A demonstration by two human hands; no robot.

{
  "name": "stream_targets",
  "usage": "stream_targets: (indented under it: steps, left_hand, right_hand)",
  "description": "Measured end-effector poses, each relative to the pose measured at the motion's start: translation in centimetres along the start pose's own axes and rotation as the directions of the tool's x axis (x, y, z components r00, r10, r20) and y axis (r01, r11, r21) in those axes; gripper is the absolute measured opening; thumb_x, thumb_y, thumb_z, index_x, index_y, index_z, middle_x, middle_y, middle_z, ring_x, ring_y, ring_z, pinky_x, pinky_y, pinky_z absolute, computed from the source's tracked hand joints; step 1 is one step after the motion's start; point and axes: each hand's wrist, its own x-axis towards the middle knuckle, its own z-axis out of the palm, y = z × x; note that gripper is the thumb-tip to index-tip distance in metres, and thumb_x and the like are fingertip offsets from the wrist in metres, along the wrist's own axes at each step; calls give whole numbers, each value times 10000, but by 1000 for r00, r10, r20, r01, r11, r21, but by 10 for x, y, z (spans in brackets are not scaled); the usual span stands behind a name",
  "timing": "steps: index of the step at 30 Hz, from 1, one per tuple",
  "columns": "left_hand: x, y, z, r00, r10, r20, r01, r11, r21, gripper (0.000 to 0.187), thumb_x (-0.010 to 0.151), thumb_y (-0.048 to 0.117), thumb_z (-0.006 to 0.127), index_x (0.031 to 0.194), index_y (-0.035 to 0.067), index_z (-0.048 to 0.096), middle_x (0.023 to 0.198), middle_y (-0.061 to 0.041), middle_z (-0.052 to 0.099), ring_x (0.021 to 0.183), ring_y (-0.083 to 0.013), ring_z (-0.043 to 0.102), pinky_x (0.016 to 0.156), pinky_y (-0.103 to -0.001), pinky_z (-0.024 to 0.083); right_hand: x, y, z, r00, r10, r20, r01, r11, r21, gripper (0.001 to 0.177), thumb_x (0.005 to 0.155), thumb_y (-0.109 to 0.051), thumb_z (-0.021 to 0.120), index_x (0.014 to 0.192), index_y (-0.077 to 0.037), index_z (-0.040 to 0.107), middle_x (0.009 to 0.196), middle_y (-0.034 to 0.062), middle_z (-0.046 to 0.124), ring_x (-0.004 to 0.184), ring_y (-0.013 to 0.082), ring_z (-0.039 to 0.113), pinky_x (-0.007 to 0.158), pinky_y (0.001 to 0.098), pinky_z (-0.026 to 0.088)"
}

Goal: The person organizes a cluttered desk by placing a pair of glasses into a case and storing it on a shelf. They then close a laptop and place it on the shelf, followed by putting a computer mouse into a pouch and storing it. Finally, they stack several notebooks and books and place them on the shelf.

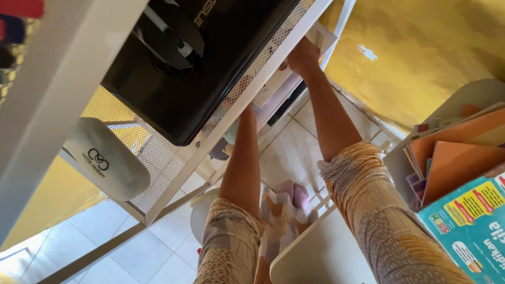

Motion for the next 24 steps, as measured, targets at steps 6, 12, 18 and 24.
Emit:
stream_targets:
  steps: [6,12,18,24]
  left_hand:
    - [3,-8,9,1000,5,0,-5,1000,16,587,903,240,766,1362,-14,504,1141,-135,592,991,-236,595,824,-358,536]
    - [3,-8,7,999,29,-27,-28,999,39,541,933,231,742,1364,-8,520,1116,-124,590,971,-227,584,806,-351,520]
    - [-12,-10,-6,994,54,-93,-49,997,53,496,963,221,717,1367,-2,535,1092,-114,588,951,-217,573,789,-345,505]
    - [-36,-5,-24,986,120,-112,-115,992,51,453,993,212,693,1369,4,551,1067,-104,587,931,-208,562,771,-338,489]
  right_hand:
    - [7,9,12,998,11,-54,-8,999,48,227,897,-173,665,1105,-92,709,1119,146,723,1123,367,647,965,575,431]
    - [8,17,27,994,11,-111,-11,1000,8,278,879,-139,626,1136,-69,704,1119,160,706,1117,407,602,912,612,400]
    - [5,10,20,991,130,1,-130,991,-38,303,1019,-207,571,1281,-92,670,1249,162,681,1248,354,600,1079,566,407]
    - [-40,-5,5,884,65,-464,59,967,248,485,774,-140,768,1243,-64,671,1268,178,655,1196,422,563,966,535,413]
